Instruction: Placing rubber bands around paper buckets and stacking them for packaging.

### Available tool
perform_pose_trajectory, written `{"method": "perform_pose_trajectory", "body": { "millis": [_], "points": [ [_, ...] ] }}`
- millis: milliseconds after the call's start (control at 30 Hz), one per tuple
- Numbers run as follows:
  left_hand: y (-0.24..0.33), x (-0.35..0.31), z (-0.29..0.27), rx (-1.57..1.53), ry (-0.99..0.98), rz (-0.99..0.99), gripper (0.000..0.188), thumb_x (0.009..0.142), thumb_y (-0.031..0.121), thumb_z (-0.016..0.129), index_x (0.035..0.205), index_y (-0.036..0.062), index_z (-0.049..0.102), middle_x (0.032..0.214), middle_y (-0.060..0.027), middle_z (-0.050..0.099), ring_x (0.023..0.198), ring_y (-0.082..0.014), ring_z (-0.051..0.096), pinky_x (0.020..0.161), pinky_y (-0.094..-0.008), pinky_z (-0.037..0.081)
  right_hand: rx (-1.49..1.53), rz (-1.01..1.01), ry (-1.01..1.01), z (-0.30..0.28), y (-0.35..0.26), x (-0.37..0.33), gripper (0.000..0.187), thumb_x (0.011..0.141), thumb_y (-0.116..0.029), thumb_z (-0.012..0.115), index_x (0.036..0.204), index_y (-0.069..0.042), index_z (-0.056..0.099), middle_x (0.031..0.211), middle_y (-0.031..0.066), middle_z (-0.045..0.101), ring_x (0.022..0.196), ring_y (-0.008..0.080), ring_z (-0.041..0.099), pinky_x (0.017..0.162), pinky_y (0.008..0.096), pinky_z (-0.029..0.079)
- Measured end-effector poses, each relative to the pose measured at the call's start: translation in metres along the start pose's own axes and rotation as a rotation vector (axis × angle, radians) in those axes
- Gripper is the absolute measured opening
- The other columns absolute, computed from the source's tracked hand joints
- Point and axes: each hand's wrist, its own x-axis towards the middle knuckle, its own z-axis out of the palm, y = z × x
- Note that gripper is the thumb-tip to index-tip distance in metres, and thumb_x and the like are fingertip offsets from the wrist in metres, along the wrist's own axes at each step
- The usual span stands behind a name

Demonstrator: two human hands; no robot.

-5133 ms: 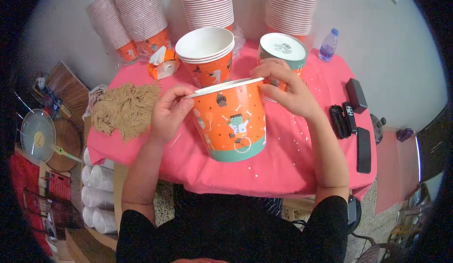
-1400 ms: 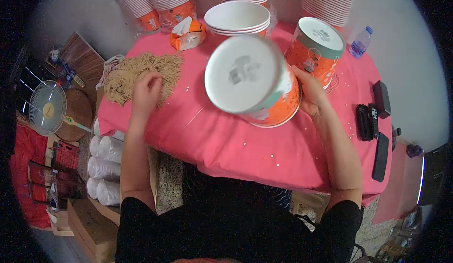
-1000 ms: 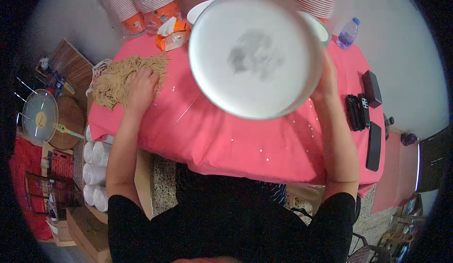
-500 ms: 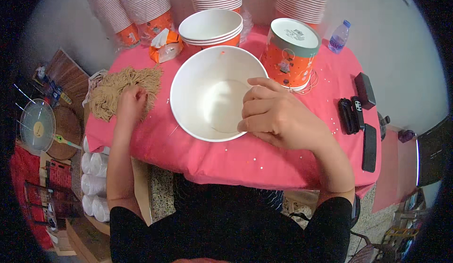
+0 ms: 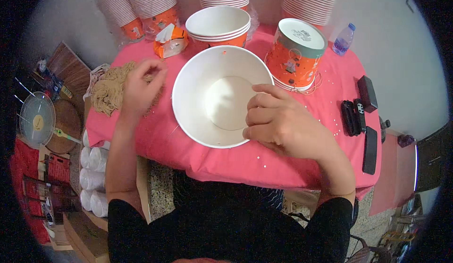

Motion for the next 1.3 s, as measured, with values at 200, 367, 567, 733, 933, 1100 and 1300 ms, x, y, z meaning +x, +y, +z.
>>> {"method": "perform_pose_trajectory", "body": {
  "millis": [200, 367, 567, 733, 933, 1100, 1300],
  "points": [
    [0.055, 0.044, 0.044, 0.298, -0.006, 0.487, 0.024, 0.073, 0.013, 0.073, 0.093, 0.0037, 0.064, 0.087, -0.01, 0.062, 0.087, -0.0291, 0.06, 0.076, -0.039, 0.049, -0.058, -0.02, -0.029, 0.0, -0.01, 0.0, 0.019, 0.061, -0.008, 0.071, 0.08, -0.009, 0.068, 0.081, -0.0002, 0.059, 0.092, 0.0214, 0.059, 0.1, 0.0524, 0.042],
    [0.06, 0.049, 0.06, 0.442, -0.142, 0.46, 0.023, 0.072, 0.018, 0.074, 0.088, 0.0051, 0.063, 0.084, -0.0071, 0.061, 0.084, -0.0265, 0.06, 0.07, -0.0379, 0.049, -0.076, -0.033, -0.02, 0.002, -0.012, 0.001, 0.018, 0.063, -0.008, 0.07, 0.081, -0.009, 0.067, 0.081, -0.0002, 0.059, 0.092, 0.0211, 0.059, 0.101, 0.0519, 0.042],
    [0.058, 0.048, 0.071, 0.362, -0.063, 0.434, 0.018, 0.075, 0.016, 0.071, 0.086, 0.0043, 0.063, 0.079, -0.0088, 0.061, 0.08, -0.0275, 0.062, 0.069, -0.0392, 0.05, -0.054, -0.038, -0.004, 0.005, -0.009, -0.001, 0.016, 0.065, -0.009, 0.069, 0.081, -0.008, 0.066, 0.079, 0.0006, 0.057, 0.091, 0.0214, 0.058, 0.1, 0.0507, 0.042],
    [0.052, 0.052, 0.063, 0.298, -0.132, 0.423, 0.014, 0.08, 0.013, 0.067, 0.087, 0.0018, 0.062, 0.08, -0.012, 0.062, 0.08, -0.0314, 0.062, 0.07, -0.0417, 0.051, -0.039, -0.049, -0.003, 0.005, -0.007, -0.002, 0.014, 0.066, -0.008, 0.069, 0.079, -0.007, 0.065, 0.078, 0.0012, 0.058, 0.09, 0.0215, 0.058, 0.1, 0.0496, 0.042],
    [0.057, 0.052, 0.05, 0.297, -0.187, 0.397, 0.018, 0.082, 0.012, 0.069, 0.096, 0.0019, 0.067, 0.089, -0.013, 0.069, 0.081, -0.0287, 0.067, 0.072, -0.0363, 0.052, -0.006, -0.043, -0.02, 0.003, -0.004, -0.003, 0.014, 0.067, -0.009, 0.07, 0.079, -0.007, 0.065, 0.078, 0.0017, 0.058, 0.089, 0.0218, 0.058, 0.1, 0.0488, 0.042],
    [0.054, 0.048, 0.049, 0.343, -0.153, 0.487, 0.019, 0.083, 0.013, 0.068, 0.098, 0.0013, 0.067, 0.087, -0.0138, 0.069, 0.077, -0.027, 0.068, 0.069, -0.0355, 0.053, -0.005, -0.046, -0.043, 0.0, -0.006, -0.001, 0.014, 0.067, -0.008, 0.07, 0.08, -0.007, 0.065, 0.079, 0.0018, 0.058, 0.088, 0.0222, 0.058, 0.1, 0.049, 0.042],
    [0.049, 0.044, 0.034, -0.011, -0.197, -0.006, 0.015, 0.086, 0.014, 0.066, 0.089, 0.0, 0.069, 0.075, -0.0104, 0.067, 0.066, -0.0144, 0.064, 0.058, -0.0281, 0.05, 0.039, -0.023, -0.001, -0.002, 0.0, -0.006, 0.018, 0.063, -0.004, 0.07, 0.08, -0.006, 0.065, 0.08, 0.0031, 0.058, 0.086, 0.0238, 0.059, 0.099, 0.0491, 0.043]
  ]
}}
